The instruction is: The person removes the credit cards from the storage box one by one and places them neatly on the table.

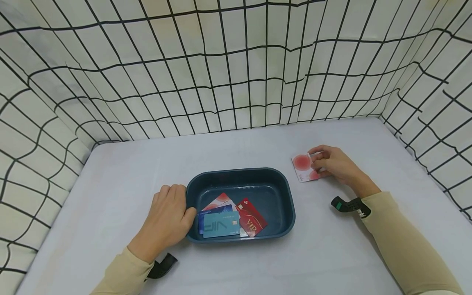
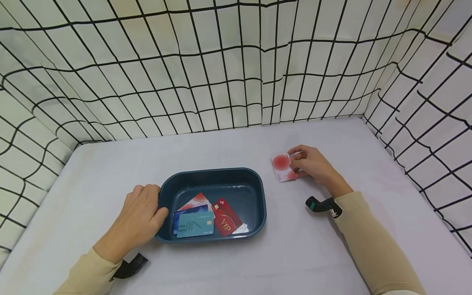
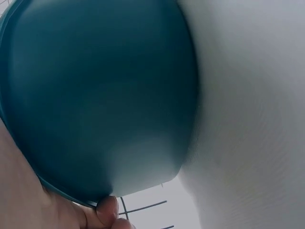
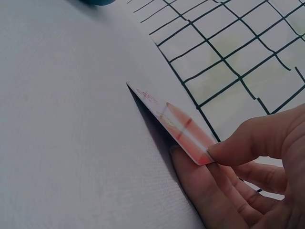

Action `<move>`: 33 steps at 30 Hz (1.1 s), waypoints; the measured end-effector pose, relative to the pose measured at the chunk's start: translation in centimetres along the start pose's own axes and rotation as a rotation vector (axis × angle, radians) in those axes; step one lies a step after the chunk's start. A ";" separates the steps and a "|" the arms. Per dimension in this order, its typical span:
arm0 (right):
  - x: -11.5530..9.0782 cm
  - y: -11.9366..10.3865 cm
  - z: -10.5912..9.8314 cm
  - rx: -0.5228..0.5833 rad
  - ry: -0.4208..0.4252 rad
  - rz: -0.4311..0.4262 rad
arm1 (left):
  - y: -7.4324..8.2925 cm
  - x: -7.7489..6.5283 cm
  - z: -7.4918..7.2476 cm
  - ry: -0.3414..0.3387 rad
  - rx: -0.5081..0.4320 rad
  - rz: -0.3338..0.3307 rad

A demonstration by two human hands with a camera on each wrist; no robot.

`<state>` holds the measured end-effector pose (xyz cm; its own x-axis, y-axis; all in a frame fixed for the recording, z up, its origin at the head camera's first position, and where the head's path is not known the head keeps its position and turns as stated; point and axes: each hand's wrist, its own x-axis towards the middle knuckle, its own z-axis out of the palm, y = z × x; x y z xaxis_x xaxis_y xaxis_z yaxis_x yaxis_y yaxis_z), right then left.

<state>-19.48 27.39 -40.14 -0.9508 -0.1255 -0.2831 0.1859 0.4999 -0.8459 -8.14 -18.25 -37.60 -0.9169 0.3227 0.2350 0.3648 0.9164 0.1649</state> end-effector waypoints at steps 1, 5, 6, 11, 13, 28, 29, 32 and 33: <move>0.0 0.0 0.0 -0.005 0.001 -0.002 | 0.0 0.0 0.0 0.004 0.004 -0.002; -0.1 0.0 0.0 -0.019 0.000 -0.006 | 0.1 0.0 0.0 0.014 0.016 -0.015; -0.1 0.0 0.1 -0.022 0.000 -0.005 | 0.2 0.0 0.0 0.015 0.017 -0.019; -0.2 -0.1 0.1 -0.037 0.000 -0.003 | 0.2 0.0 0.0 0.005 0.001 -0.028; -0.2 0.0 0.1 -0.047 0.000 -0.005 | 0.2 0.0 0.0 -0.004 -0.009 -0.028; -0.7 -1.2 -0.4 -0.213 -0.020 0.001 | 0.2 0.1 -0.1 -0.030 -0.020 -0.036; -0.8 -1.2 -0.4 -0.218 -0.019 0.003 | 0.2 0.0 -0.1 -0.028 -0.021 -0.036; -0.8 -1.2 -0.6 -0.224 -0.018 0.005 | 0.2 0.0 -0.1 -0.025 -0.034 -0.035; -0.9 -1.2 -0.6 -0.222 -0.017 0.007 | 0.2 0.0 -0.1 -0.026 -0.038 -0.036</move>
<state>-19.03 27.42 -38.59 -0.9450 -0.1350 -0.2980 0.1317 0.6769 -0.7242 -8.11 -18.10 -37.49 -0.9334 0.2959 0.2032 0.3366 0.9182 0.2090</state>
